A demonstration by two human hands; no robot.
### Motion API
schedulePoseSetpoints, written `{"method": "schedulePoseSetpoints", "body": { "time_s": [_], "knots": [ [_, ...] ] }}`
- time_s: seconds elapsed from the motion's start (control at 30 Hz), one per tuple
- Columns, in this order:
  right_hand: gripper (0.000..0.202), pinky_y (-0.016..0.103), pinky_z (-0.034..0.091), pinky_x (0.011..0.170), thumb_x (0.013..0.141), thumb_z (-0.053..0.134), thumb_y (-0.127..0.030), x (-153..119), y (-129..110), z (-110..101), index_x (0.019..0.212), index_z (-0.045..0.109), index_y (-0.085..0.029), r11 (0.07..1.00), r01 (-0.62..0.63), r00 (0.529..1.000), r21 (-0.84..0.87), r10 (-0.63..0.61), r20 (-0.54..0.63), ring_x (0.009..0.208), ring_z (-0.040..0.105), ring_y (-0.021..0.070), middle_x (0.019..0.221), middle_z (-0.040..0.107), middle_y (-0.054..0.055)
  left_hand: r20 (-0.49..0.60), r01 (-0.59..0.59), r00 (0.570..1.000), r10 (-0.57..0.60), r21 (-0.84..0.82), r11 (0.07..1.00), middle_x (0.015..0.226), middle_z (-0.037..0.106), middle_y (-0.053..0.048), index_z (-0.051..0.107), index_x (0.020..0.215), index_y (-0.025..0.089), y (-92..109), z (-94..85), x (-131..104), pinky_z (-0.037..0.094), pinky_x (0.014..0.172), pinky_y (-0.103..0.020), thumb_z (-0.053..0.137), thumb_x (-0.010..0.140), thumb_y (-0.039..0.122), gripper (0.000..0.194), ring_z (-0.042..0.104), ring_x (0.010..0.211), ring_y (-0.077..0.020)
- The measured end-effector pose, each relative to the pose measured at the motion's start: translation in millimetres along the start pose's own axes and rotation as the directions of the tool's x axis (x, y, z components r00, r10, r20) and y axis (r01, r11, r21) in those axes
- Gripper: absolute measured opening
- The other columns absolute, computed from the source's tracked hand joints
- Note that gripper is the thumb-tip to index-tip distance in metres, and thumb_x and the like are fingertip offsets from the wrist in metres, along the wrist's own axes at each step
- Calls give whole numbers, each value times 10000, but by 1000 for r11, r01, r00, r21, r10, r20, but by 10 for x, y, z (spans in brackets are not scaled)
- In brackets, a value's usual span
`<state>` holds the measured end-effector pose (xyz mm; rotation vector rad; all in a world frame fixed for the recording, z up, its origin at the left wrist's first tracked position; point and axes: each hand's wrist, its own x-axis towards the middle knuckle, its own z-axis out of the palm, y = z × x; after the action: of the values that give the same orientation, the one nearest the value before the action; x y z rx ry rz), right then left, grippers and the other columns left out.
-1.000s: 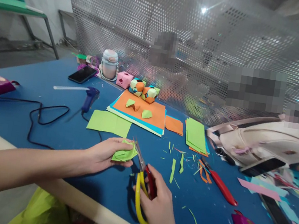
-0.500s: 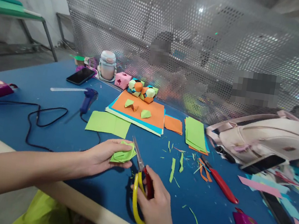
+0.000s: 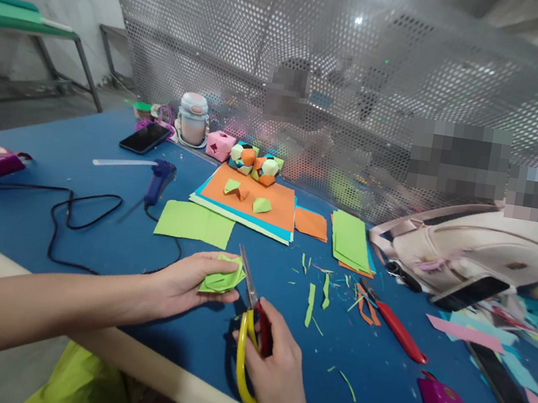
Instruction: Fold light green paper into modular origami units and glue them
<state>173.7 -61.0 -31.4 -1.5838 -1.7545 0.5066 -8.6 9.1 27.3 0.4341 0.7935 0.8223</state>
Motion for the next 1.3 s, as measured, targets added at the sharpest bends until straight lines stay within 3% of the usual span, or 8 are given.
{"method": "schedulePoseSetpoints", "body": {
  "time_s": [0.47, 0.7, 0.87, 0.93, 1.0, 1.1, 1.17, 1.3],
  "knots": [
    [419, 304, 557, 734, 773, 579, -423, -47, 6, -69, 1121, 565, -191, 997, -7, 1000, -74, 5, -18, 825, 684, 209, 1000, 699, 77, 14, -8, 1000, 8, 12, 1000, 668, 614, -24, 615, 768, 116, 0, 2, -23, 569, 576, -284, 637, 717, 82, 66, 589, 567, -114],
    [460, 383, 529, 757, 779, 490, -460, 213, 631, -610, 1114, 553, -150, 892, -72, 968, -445, -45, -248, 857, 670, 273, 1006, 681, 138, 45, -65, 997, 60, 125, 990, 656, 618, -42, 601, 735, 99, -3, -19, 16, 552, 565, -281, 615, 742, 119, 26, 607, 553, -127],
    [339, 466, 503, 759, 802, 427, -390, 339, 981, -900, 949, 621, -153, 730, -26, 999, -683, -10, -49, 855, 653, 334, 919, 691, 171, 150, -166, 980, 127, 284, 944, 614, 618, -36, 574, 769, 138, -9, -48, 47, 495, 506, -284, 611, 738, 205, 83, 595, 490, -153],
    [287, 501, 484, 772, 794, 450, -381, 359, 832, -910, 867, 638, -177, 707, 7, 999, -707, -36, -26, 831, 643, 340, 859, 687, 165, 163, -246, 968, 193, 437, 865, 634, 614, -25, 591, 828, 151, 7, -54, 54, 463, 507, -263, 616, 725, 231, 133, 579, 508, -146],
    [282, 485, 468, 833, 788, 480, -390, 389, 501, -835, 910, 632, -185, 816, 9, 995, -578, -67, -79, 926, 619, 321, 974, 669, 159, 162, -346, 934, 318, 629, 696, 697, 610, -19, 626, 846, 157, 37, -55, 55, 434, 546, -229, 634, 702, 253, 173, 565, 589, -134],
    [387, 373, 518, 772, 783, 531, -426, 470, -120, -576, 1103, 560, -211, 999, -34, 995, -26, 37, 97, 917, 630, 234, 1060, 644, 105, 244, -445, 855, 457, 799, 404, 791, 611, -15, 656, 851, 163, 93, -54, 48, 413, 657, -212, 630, 691, 262, 190, 545, 754, -144],
    [413, 336, 518, 742, 746, 584, -404, 548, -449, -360, 1102, 541, -201, 970, -72, 977, 230, 23, 212, 873, 627, 202, 1020, 637, 90, 321, -485, 823, 468, 826, 288, 809, 606, -7, 645, 901, 166, 133, -59, 41, 406, 698, -224, 596, 712, 267, 220, 534, 781, -147],
    [263, 265, 463, 582, 680, 633, -340, 721, -704, 3, 879, 590, -173, 928, -128, 969, 351, 42, 243, 602, 542, 129, 640, 565, -19, 368, -502, 792, 487, 846, 177, 758, 560, 11, 609, 868, 158, 230, -112, 30, 400, 683, -241, 549, 742, 285, 189, 509, 740, -136]
  ]
}}
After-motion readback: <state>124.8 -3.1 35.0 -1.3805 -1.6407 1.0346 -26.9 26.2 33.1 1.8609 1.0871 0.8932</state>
